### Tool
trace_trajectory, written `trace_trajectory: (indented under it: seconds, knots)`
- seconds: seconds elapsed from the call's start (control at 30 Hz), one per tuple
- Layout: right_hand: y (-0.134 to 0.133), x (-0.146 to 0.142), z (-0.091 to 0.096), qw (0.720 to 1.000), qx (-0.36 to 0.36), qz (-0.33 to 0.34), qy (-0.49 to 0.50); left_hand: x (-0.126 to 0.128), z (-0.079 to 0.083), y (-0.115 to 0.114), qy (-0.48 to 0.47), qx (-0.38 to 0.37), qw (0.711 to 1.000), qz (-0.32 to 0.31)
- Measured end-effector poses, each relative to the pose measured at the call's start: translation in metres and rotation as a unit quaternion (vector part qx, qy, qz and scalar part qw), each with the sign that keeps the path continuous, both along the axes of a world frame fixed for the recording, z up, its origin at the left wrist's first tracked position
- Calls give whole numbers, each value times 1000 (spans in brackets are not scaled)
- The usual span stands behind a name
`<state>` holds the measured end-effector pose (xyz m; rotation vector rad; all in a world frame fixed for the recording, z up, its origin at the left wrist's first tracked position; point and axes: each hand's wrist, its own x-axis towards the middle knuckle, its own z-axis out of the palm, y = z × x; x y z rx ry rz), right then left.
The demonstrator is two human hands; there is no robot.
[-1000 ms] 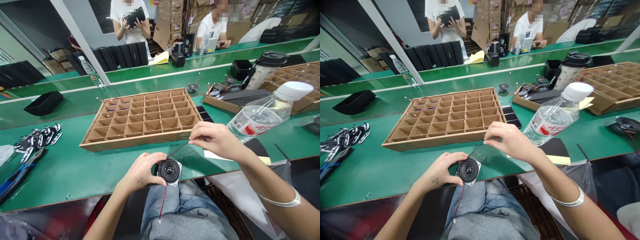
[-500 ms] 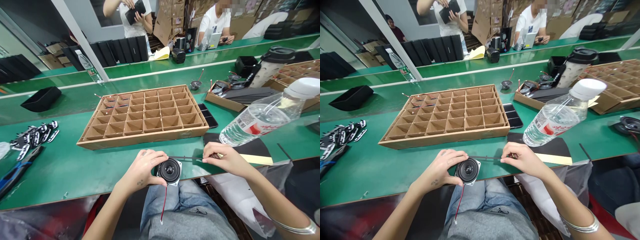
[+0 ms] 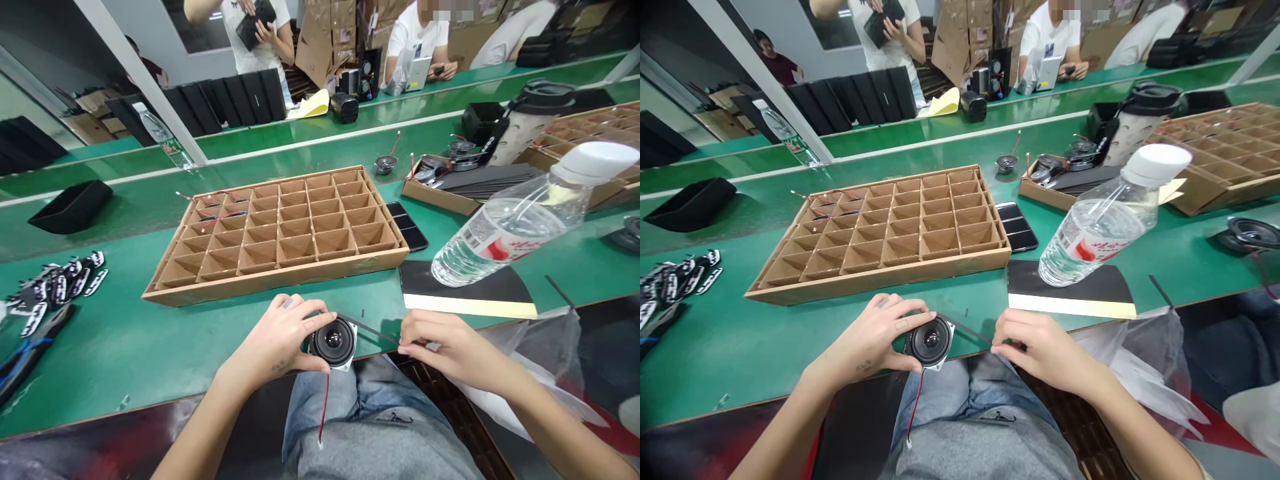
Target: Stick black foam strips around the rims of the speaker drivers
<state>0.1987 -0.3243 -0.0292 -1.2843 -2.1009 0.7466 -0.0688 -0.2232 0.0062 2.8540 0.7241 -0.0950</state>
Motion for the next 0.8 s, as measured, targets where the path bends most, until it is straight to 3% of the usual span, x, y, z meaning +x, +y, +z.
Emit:
trace_trajectory:
  seconds: [0.37,0.8]
  knots:
    - [-10,-17,3,998,25,25,-59,10,12,-1,38,26,999,-27]
    - [-11,-32,2,992,78,34,-98,18,17,-19,99,86,991,-5]
